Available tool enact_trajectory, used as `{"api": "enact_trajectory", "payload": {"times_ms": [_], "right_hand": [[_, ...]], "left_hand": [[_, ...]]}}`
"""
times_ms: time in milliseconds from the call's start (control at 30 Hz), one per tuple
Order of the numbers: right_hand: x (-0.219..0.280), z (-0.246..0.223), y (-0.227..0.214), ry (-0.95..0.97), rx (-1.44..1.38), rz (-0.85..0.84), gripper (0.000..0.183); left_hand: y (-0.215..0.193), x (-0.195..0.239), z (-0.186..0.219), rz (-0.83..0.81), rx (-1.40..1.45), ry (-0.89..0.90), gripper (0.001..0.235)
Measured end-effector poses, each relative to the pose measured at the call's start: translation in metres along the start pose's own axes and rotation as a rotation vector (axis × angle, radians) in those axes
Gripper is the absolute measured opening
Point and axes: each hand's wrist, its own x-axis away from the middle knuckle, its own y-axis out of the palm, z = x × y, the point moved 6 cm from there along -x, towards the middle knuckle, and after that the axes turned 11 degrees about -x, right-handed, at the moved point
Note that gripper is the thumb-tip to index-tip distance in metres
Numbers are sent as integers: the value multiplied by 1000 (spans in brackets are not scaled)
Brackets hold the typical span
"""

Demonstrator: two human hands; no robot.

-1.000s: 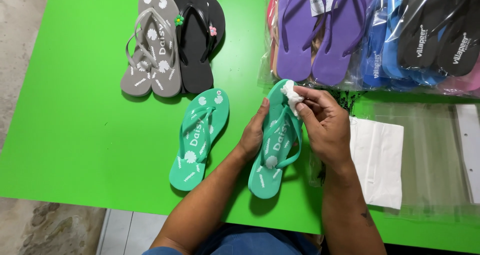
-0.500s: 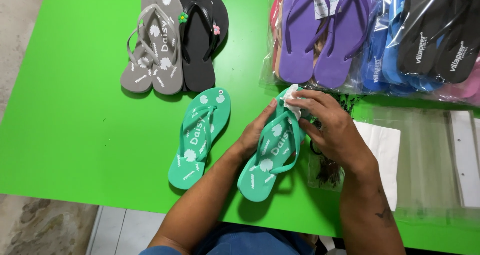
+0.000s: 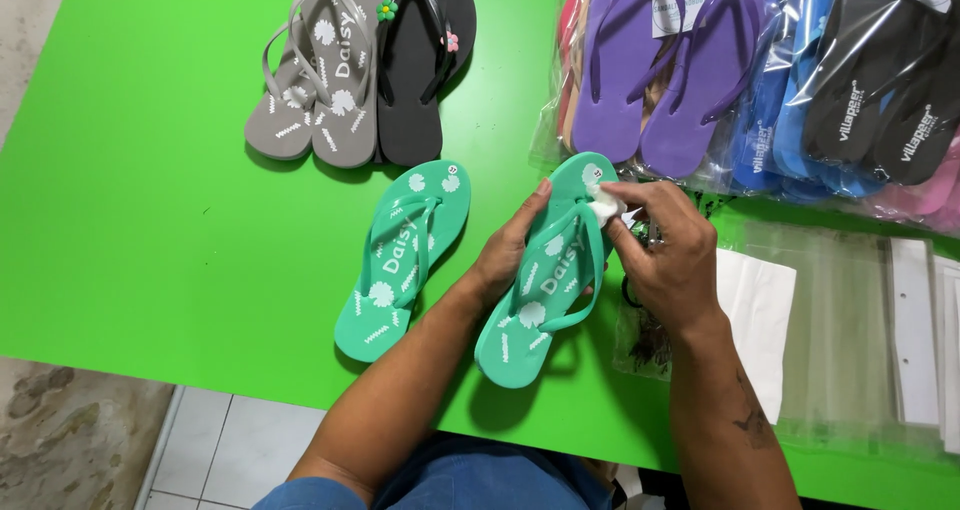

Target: Trimming excess material and cleaning flip-flops as part of the manufacturing finishing process.

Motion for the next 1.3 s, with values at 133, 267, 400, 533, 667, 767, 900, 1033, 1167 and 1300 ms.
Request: {"api": "enact_trajectory", "payload": {"times_ms": [133, 267, 400, 533, 667, 767, 900, 1033, 1167, 1300], "right_hand": [[1, 15, -7, 215, -258, 150, 26], [6, 20, -3, 252, -159, 159, 27], [11, 16, 2, 151, -29, 257, 15], [13, 5, 11, -1, 72, 230, 23], [16, 17, 12, 76, -3, 287, 21], [24, 47, 8, 259, -369, 411, 25], [22, 24, -1, 241, -389, 369, 26], [17, 11, 7, 146, -157, 205, 26], [16, 12, 11, 257, -313, 283, 25], [24, 14, 13, 224, -278, 269, 26]], "left_hand": [[-3, -9, -10, -7, 57, -3, 54], [4, 2, 2, 5, 73, 37, 48], [-4, -9, -5, -1, 60, 61, 47], [-9, -11, -6, 10, 8, 65, 50], [2, -1, 0, 0, 32, 59, 44], [16, 7, 6, 7, 71, 69, 42], [15, 4, 13, 17, 130, 75, 42], [5, -6, 5, 13, 93, 101, 43], [-3, -6, -3, 84, 54, 125, 45], [-15, -10, -6, 107, 76, 170, 47]]}}
